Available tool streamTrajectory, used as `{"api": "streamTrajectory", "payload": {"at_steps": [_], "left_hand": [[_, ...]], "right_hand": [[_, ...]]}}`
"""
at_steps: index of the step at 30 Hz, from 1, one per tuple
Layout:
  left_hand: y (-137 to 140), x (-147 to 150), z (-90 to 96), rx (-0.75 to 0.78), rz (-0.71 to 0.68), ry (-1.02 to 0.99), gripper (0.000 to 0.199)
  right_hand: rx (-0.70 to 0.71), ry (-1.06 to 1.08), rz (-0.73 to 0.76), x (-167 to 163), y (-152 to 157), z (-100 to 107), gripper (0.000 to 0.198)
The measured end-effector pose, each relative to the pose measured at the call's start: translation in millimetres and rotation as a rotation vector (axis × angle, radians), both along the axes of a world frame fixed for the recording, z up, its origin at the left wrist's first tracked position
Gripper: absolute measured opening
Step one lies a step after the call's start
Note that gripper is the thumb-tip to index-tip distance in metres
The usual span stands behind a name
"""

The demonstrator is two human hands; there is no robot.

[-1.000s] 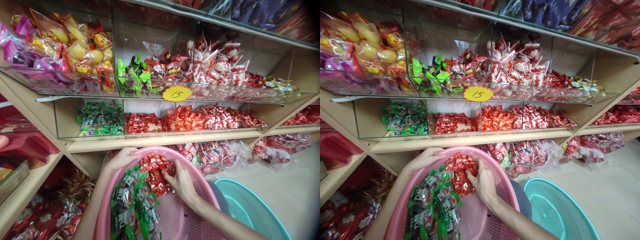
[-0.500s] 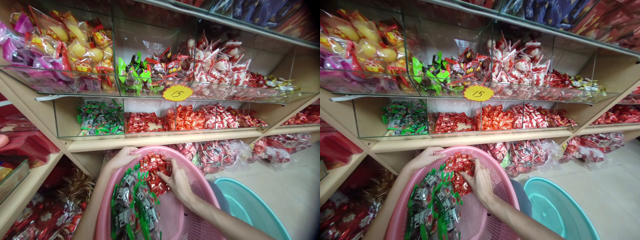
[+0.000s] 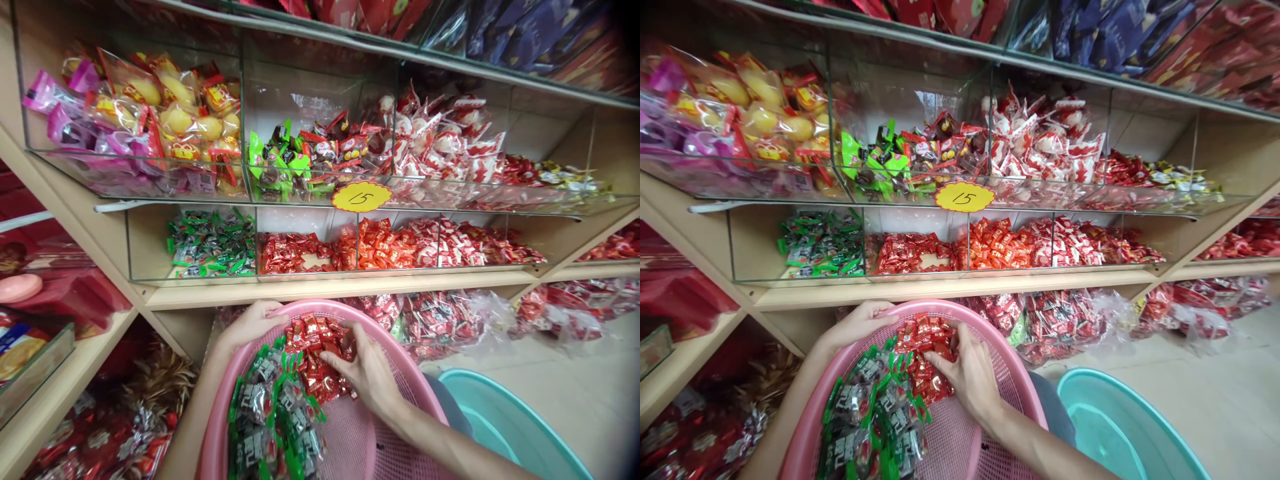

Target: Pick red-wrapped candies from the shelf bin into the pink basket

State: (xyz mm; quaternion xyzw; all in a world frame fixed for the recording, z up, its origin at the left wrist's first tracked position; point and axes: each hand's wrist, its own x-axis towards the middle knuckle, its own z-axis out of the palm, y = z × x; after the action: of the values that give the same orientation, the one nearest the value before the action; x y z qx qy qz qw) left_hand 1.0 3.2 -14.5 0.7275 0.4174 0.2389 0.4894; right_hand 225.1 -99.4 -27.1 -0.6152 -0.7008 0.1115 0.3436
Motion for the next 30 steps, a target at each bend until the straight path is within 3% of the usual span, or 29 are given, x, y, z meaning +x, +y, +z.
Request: {"api": "streamTrajectory", "payload": {"at_steps": [6, 11, 15, 19, 24, 30], "left_hand": [[0.9, -0.2, -3.3, 0.011, 0.003, -0.031, 0.034], [1.8, -1.0, -4.1, 0.004, 0.012, -0.026, 0.035], [1.8, -0.5, -3.0, 0.01, 0.017, -0.034, 0.034], [0.7, 0.8, -3.1, -0.018, 0.038, -0.058, 0.036], [0.8, -0.7, -6.0, -0.013, 0.057, -0.063, 0.036], [1.7, -3.4, -8.2, 0.003, 0.067, -0.049, 0.035]], "right_hand": [[0.148, 0.058, 0.14, -7.9, 42.6, 66.7, 0.034], [0.145, -0.204, 0.19, -14.7, 117.7, 102.8, 0.025], [0.044, -0.382, 0.375, -34.9, 168.7, 103.6, 0.032], [0.013, -0.454, 0.522, -73.5, 195.8, 98.8, 0.032], [-0.04, -0.473, 0.465, -102.9, 210.1, 96.0, 0.037], [-0.113, -0.479, 0.334, -94.5, 216.0, 94.9, 0.028]]}}
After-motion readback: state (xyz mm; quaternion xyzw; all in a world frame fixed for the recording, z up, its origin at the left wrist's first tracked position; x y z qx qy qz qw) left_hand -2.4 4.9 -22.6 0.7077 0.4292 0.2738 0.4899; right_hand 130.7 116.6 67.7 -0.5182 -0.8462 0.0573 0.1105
